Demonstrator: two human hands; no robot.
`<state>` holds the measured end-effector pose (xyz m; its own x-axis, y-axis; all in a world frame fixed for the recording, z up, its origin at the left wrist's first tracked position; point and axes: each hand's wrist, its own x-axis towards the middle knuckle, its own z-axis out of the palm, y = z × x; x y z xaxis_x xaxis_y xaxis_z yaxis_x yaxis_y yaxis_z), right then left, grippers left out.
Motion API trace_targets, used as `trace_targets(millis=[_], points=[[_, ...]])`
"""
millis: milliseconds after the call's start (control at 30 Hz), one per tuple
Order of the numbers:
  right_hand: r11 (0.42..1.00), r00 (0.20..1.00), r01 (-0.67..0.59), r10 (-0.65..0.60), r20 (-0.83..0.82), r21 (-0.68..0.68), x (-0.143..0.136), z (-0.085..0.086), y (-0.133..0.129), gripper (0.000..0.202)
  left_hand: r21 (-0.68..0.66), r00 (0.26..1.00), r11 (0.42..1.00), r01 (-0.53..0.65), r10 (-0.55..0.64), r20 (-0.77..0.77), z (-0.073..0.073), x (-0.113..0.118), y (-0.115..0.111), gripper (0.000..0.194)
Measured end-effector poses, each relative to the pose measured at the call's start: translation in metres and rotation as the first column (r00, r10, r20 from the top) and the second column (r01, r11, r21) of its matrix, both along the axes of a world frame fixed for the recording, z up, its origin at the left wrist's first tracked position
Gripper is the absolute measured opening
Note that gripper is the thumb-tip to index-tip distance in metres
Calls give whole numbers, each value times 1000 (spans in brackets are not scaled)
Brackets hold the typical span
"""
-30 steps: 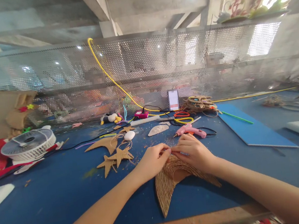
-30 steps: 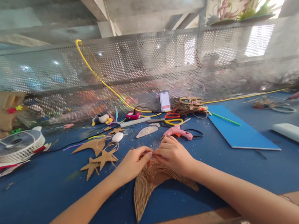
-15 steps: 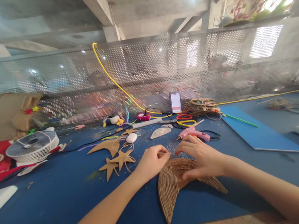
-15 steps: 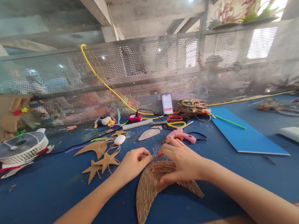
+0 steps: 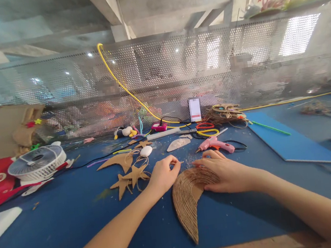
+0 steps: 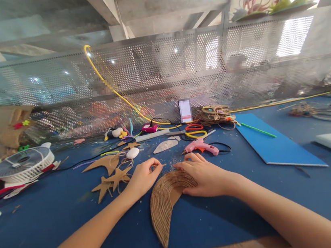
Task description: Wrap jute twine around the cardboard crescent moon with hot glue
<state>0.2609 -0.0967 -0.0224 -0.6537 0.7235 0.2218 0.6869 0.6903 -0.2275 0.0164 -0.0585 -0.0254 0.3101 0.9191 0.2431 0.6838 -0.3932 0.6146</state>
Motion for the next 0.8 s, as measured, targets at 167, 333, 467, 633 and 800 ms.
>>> trace_targets(millis=[167, 333, 467, 633, 800], points=[[977, 992, 113, -103, -69, 179, -11, -13, 4, 56, 11, 1000, 1000, 9, -9, 0, -5, -2, 5, 16], [915, 962, 270, -244, -121, 299, -13, -24, 10, 42, 22, 1000, 1000, 16, -16, 0, -7, -3, 9, 17], [909, 962, 264, -227, -149, 322, -13, -28, 15, 36, 27, 1000, 1000, 4, -4, 7, -8, -5, 13, 17], [864, 904, 427, -407, -131, 267, 4, -13, 22, 26, 30, 1000, 1000, 2, -2, 7, -7, -7, 15, 18], [663, 690, 717, -719, -85, 214, 47, -12, 44, 44, 35, 1000, 999, -10, 10, 4, -5, -7, 14, 18]])
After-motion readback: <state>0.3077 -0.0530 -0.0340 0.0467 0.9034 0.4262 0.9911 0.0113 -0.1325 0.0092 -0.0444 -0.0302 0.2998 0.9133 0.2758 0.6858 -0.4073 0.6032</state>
